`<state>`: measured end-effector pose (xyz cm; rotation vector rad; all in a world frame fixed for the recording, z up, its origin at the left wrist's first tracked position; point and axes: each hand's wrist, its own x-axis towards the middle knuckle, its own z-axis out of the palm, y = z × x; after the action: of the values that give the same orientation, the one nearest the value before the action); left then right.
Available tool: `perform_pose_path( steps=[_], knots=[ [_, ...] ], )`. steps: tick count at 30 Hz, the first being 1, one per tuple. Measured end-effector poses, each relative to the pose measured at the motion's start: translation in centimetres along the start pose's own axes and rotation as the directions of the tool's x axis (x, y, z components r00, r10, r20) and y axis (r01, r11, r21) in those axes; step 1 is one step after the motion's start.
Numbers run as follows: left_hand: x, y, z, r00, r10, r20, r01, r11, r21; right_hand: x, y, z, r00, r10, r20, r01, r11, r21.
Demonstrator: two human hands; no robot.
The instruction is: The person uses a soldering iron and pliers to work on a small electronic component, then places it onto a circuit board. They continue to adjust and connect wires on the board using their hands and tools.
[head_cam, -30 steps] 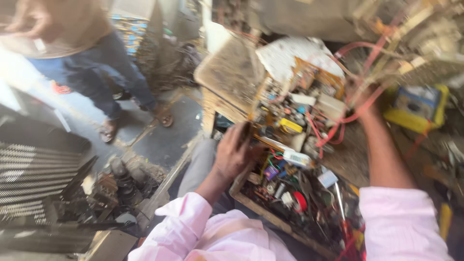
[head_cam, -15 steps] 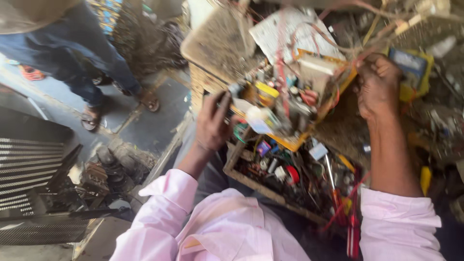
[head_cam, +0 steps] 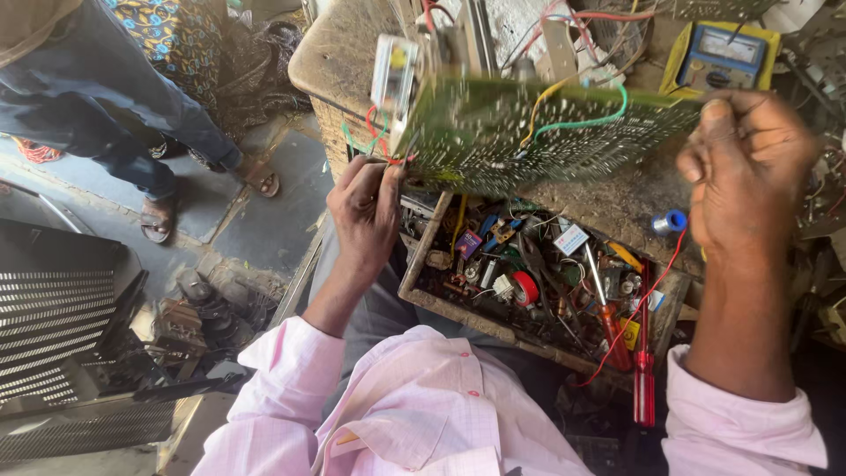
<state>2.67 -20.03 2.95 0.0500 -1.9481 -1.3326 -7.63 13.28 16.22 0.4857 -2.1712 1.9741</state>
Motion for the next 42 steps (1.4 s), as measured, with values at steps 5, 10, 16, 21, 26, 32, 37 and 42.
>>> perform_pose_path(
  steps=[5, 10, 16, 21, 26, 32, 37, 42],
  knots=[
    [-0.8, 0.7, 1.6, 0.981, -0.181, 0.063, 0.183, 0.983, -0.025, 0.8, 0.9, -0.9, 0.996, 0.065, -0.062, -0.076, 0.978, -0.193],
    [-1.5, 0.3, 4.4, 0.979, -0.173, 0.103, 0.176, 0.984, -0.019, 3.2, 4.3, -2.2, 0.985, 0.163, -0.056, -0.172, 0.951, -0.257],
    [-1.7, 0.8, 7.2, 0.948, -0.256, 0.189, 0.284, 0.949, -0.134, 7.7, 6.9, -4.4, 0.981, 0.181, -0.072, -0.192, 0.956, -0.221],
    [-2.3, 0.6, 9.4, 0.931, -0.319, 0.179, 0.349, 0.920, -0.178, 8.9, 8.3, -4.7, 0.987, 0.129, -0.091, -0.143, 0.975, -0.172],
    [-3.4, -0.9, 9.9, 0.833, -0.479, 0.277, 0.551, 0.761, -0.342, 4.9, 6.3, -5.7, 0.962, 0.249, -0.108, -0.230, 0.959, 0.163],
    [-3.8, -2.1, 9.8, 0.750, -0.536, 0.388, 0.661, 0.595, -0.457, -2.5, 5.3, -1.5, 0.951, 0.211, -0.226, -0.141, 0.946, 0.291],
    [-4.8, -2.3, 9.5, 0.835, -0.415, 0.362, 0.550, 0.627, -0.552, -6.1, 7.9, 3.4, 0.937, 0.289, -0.195, -0.153, 0.843, 0.515],
    [-4.8, -3.1, 9.3, 0.850, -0.323, 0.415, 0.521, 0.632, -0.573, -5.9, 10.4, 6.6, 0.933, 0.261, -0.249, -0.127, 0.884, 0.451]
  ],
)
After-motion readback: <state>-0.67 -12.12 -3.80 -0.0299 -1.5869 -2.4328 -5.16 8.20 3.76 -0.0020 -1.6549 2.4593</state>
